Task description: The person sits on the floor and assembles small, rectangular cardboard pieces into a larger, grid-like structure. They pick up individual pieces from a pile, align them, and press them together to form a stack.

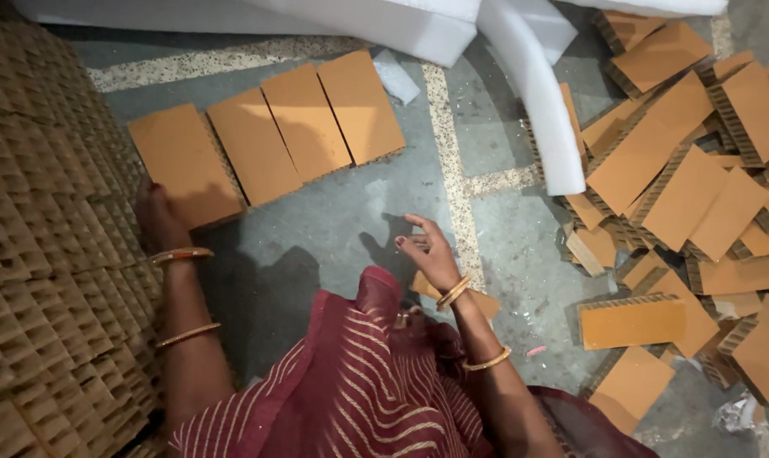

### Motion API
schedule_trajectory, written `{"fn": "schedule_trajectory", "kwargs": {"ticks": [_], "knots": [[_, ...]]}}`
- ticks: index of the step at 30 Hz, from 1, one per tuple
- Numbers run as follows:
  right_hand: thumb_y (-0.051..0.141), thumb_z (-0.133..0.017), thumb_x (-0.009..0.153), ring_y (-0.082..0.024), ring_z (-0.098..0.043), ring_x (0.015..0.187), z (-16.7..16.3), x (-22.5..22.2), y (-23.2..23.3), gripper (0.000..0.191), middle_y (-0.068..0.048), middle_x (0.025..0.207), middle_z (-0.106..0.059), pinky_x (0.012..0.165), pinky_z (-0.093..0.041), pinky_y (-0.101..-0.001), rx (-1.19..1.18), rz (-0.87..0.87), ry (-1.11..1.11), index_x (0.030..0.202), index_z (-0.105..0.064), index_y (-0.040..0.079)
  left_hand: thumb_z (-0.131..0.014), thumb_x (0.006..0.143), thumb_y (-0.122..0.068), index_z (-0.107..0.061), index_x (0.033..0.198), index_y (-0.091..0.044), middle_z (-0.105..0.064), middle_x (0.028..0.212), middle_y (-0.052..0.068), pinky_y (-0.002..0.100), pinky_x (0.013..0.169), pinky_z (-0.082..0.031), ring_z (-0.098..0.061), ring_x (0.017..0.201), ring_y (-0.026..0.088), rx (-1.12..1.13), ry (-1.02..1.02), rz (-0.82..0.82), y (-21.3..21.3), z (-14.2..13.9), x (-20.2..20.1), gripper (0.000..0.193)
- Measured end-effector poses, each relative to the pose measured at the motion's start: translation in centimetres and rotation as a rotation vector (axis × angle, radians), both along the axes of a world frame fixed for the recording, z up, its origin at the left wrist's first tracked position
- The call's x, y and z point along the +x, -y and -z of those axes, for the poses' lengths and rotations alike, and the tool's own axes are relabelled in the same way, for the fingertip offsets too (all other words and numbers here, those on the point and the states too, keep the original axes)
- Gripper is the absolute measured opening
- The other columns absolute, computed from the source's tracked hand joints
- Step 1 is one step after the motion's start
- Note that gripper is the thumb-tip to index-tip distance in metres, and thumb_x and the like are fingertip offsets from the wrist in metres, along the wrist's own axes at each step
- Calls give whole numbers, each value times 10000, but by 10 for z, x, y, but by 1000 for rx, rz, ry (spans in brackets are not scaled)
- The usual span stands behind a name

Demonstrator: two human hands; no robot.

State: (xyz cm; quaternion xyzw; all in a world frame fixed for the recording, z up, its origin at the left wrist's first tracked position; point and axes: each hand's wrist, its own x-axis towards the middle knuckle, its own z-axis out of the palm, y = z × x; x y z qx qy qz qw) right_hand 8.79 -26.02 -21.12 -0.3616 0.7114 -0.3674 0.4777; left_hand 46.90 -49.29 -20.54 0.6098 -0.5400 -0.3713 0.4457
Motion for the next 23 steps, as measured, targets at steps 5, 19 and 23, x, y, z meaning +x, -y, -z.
{"fn": "schedule_trajectory", "kwargs": {"ticks": [5,19,23], "knots": [[247,-752,893,-167,-681,1098,12,-13,-12,617,-86,1375,-620,948,-528,-341,-43,87,109,1441,-532,68,-416,994,-212,-635,1211,47,-638,1162,243,464,970,-425,-553,1069,414,-6,92,-26,4,10,3,402],[243,-747,906,-192,-675,1083,22,-31,-34,597,-127,1425,-586,961,-540,-350,-44,142,142,1430,-540,47,-488,995,-294,-661,1218,31,-665,1175,186,420,961,-453,-602,1083,319,68,-51,-76,6,7,5,430],[264,-750,899,-203,-675,1109,23,-29,-34,612,-141,1451,-589,976,-540,-367,3,139,113,1437,-543,60,-552,990,-414,-633,1284,-9,-643,1255,161,386,987,-417,-580,1150,297,270,4,-152,11,18,6,507]]}}
